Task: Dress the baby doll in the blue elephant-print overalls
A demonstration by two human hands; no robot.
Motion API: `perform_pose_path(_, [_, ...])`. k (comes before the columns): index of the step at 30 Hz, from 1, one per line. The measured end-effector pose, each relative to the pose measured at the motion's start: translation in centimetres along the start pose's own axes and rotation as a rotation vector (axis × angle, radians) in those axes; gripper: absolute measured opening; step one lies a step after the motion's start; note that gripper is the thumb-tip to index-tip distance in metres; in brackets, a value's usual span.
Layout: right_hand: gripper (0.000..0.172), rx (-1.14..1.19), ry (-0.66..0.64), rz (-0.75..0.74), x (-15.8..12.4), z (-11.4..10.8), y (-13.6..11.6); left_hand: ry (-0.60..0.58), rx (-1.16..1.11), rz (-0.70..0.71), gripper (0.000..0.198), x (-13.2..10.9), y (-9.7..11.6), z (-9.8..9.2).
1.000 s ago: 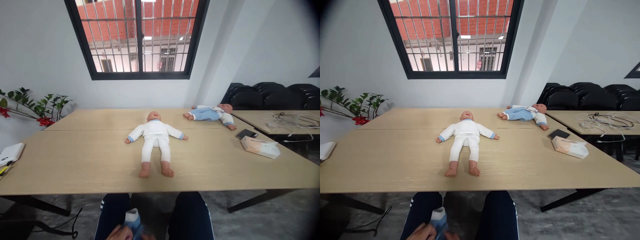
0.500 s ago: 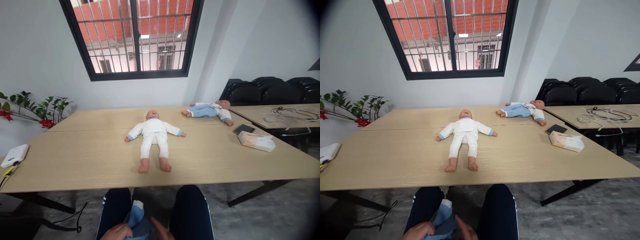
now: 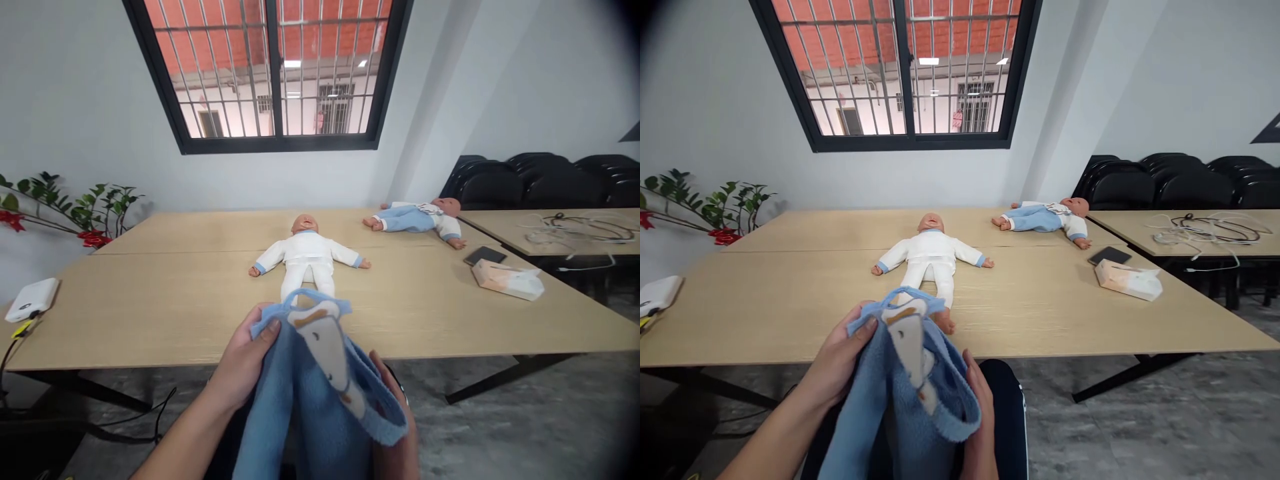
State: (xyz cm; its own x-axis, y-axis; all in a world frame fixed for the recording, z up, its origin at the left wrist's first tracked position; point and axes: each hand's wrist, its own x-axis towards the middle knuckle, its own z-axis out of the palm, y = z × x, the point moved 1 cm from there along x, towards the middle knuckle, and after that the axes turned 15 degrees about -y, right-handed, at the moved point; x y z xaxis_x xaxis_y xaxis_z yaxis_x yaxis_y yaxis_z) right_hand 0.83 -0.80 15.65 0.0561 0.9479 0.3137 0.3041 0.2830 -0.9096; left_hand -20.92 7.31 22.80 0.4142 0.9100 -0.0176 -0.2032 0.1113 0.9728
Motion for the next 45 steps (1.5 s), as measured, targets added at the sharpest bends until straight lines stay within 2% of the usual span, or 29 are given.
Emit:
perform_pose_path(3, [0.045,0.002,-0.002,0.037,-1.0,0.4,0.1,-0.089,-0.015,-0.033,0.045,0.6,-1.6,0.0])
perform_pose_path(6, [0.027,0.102,0.009,0.09,0.2,-0.7,0.4,-0.169,0.033,-0.078,0.045,0.6,-2.3,-0.7])
perform_pose_path(8, [0.025,0.095,0.034,0.027,2.0,-2.2,0.4,-0.27,0.111,-0.117,0.049,0.8,-1.7,-1.1])
perform_pose_path(10, [0.021,-0.017,0.04,-0.086,4.5,-3.7,-0.1,-0.348,0.225,-0.14,0.052,1.6,-0.3,-1.0])
perform_pose_path(12, [0.018,-0.157,0.05,-0.196,8.0,-5.0,-0.8,-0.287,0.335,-0.116,0.051,3.1,1.4,-0.9])
perform_pose_path(15, [0.017,-0.224,0.068,-0.351,15.0,-5.9,-1.8,-0.022,0.376,0.072,0.048,7.0,3.5,-1.2])
perform_pose_path(16, [0.018,-0.215,0.07,-0.378,17.6,-5.8,-1.7,0.03,0.36,0.143,0.048,8.7,4.0,-1.6])
perform_pose_path(18, [0.018,-0.217,0.021,-0.33,22.8,-5.1,-0.7,0.03,0.315,0.188,0.051,12.5,4.4,-2.9])
perform_pose_path(21, [0.024,-0.163,-0.149,-0.11,29.3,-2.8,2.8,-0.146,0.308,0.007,0.066,18.2,3.4,-5.8])
perform_pose_path(23, [0.039,-0.108,-0.3,0.023,31.9,-1.1,5.8,-0.193,0.375,-0.191,0.08,21.5,1.9,-7.8])
perform_pose_path(24, [0.045,-0.092,-0.339,0.049,32.7,-0.4,7.1,-0.189,0.435,-0.247,0.081,22.9,1.0,-8.7])
perform_pose_path(25, [0.045,-0.08,-0.362,0.058,33.2,0.2,8.3,-0.183,0.495,-0.261,0.079,24.0,0.0,-9.5])
perform_pose_path(27, [0.034,-0.066,-0.341,0.03,33.5,1.1,10.1,-0.145,0.585,-0.211,0.069,25.7,-1.8,-10.5])
perform_pose_path(29, [0.026,-0.079,-0.289,-0.04,33.2,1.5,11.1,-0.114,0.636,-0.102,0.055,26.6,-3.2,-10.9])
perform_pose_path(31, [0.028,-0.09,-0.247,-0.114,32.7,1.5,11.5,-0.079,0.655,0.029,0.04,26.7,-4.0,-10.9])
perform_pose_path(33, [0.029,-0.035,-0.214,-0.135,32.3,1.3,11.6,0.001,0.598,0.142,0.031,26.5,-4.3,-10.6])
perform_pose_path(37, [0.03,0.282,-0.084,-0.085,32.0,0.5,11.0,0.204,0.331,0.271,0.024,26.1,-4.2,-10.2])
perform_pose_path(41, [0.034,0.628,-0.037,-0.089,32.0,-0.2,10.2,0.287,0.08,0.27,0.025,26.0,-3.7,-9.9])
perform_pose_path(45, [0.039,0.672,-0.066,-0.076,32.2,-1.1,10.0,0.258,0.003,0.217,0.025,25.9,-3.7,-9.9])
